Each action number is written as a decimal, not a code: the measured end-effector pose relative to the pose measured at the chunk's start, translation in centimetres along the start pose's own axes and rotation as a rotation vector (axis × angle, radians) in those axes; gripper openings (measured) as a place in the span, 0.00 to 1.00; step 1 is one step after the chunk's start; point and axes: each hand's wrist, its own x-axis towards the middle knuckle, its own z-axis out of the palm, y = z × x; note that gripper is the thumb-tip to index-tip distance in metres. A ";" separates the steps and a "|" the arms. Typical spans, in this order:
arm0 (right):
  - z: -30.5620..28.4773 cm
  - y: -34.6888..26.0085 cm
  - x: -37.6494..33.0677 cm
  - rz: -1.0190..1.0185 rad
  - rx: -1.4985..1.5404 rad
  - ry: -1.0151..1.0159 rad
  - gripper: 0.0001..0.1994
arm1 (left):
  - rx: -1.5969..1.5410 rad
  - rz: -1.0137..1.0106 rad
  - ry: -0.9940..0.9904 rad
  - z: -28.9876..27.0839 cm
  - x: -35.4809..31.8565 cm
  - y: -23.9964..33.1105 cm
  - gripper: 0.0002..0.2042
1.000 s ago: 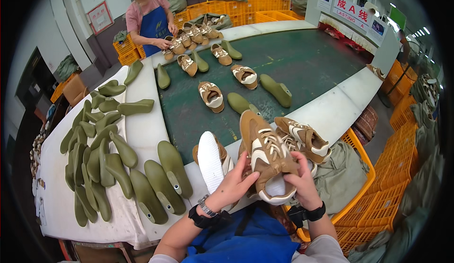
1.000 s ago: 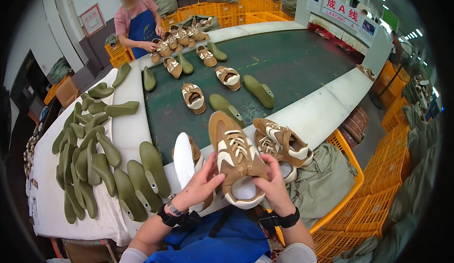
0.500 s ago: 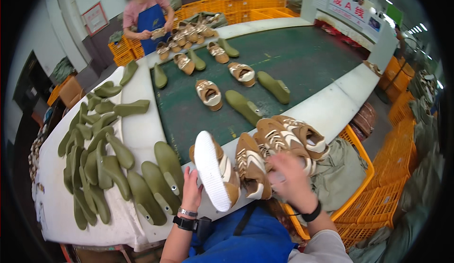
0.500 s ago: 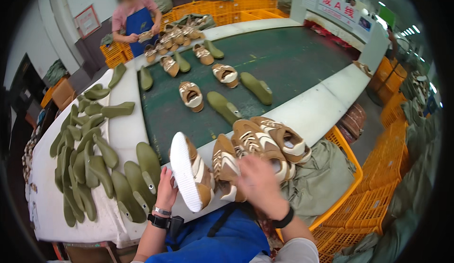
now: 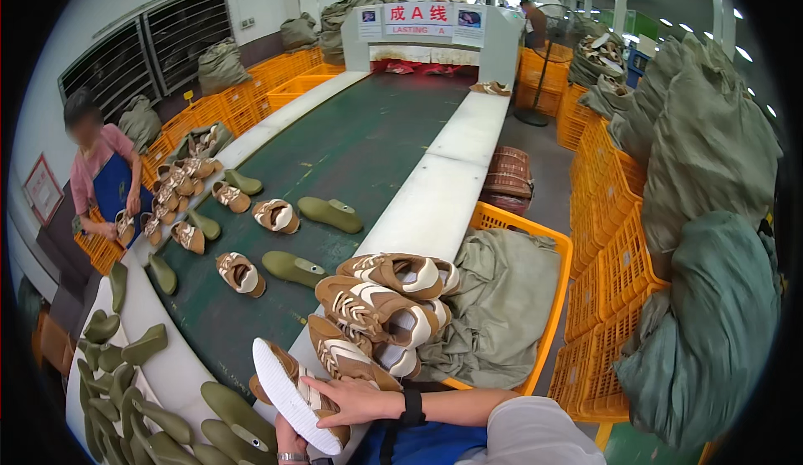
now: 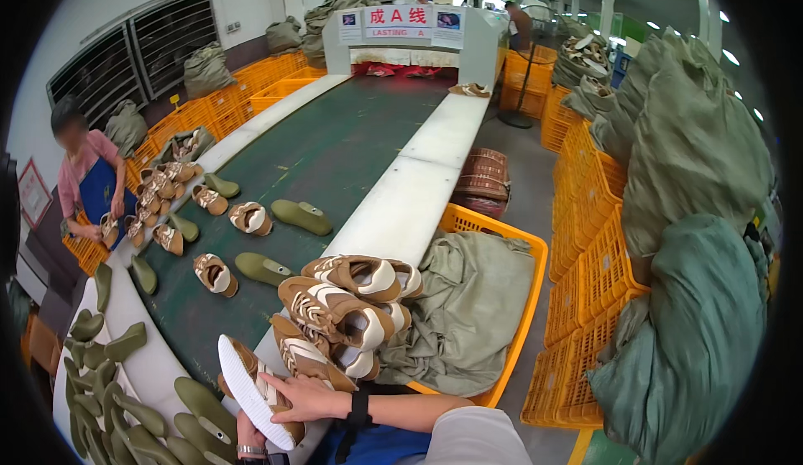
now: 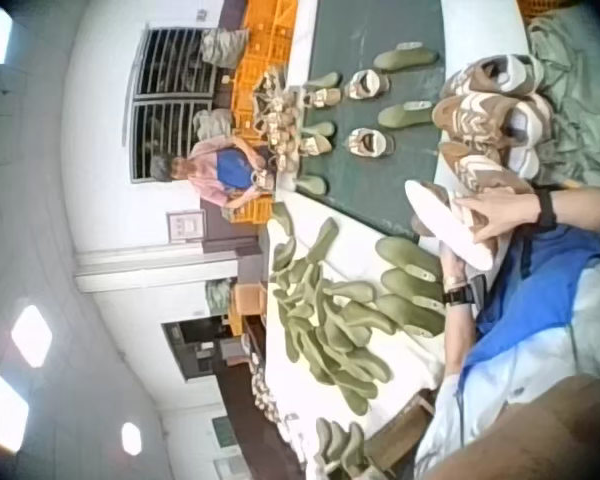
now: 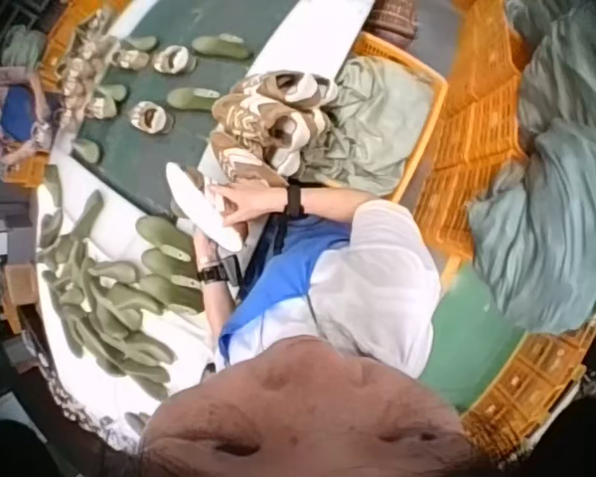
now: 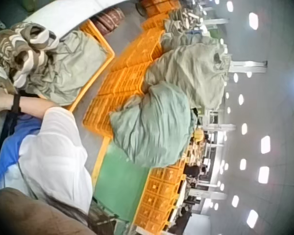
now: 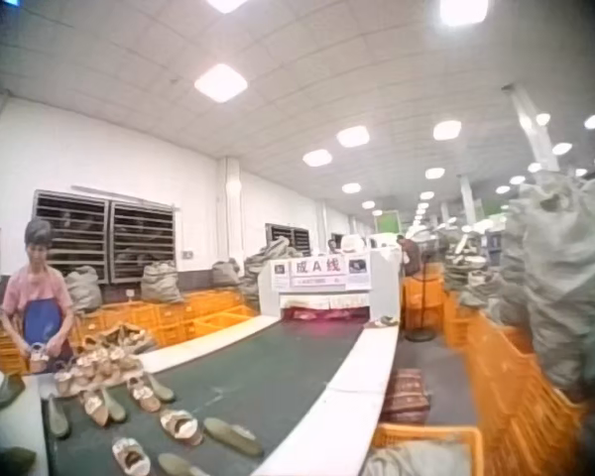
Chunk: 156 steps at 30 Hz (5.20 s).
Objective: The person inserts green shoe trees into brown and white sneakers on a workbench. They pick up shoe trees, place them into shoes, and arrange the filled shoes on the table. A coworker also handles shoe trees and shoes nearby.
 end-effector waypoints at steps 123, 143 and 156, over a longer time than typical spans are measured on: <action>6.4 -1.4 0.7 -0.461 -0.284 0.037 0.26 | 1.949 0.248 0.327 -4.7 -12.2 8.8 0.35; 6.1 -0.1 1.5 -0.355 -0.163 -0.011 0.24 | 1.784 0.433 0.076 1.5 18.1 10.4 0.15; 7.4 0.2 1.0 -0.381 -0.210 0.139 0.24 | 1.914 0.666 -0.222 -1.0 10.3 12.9 0.29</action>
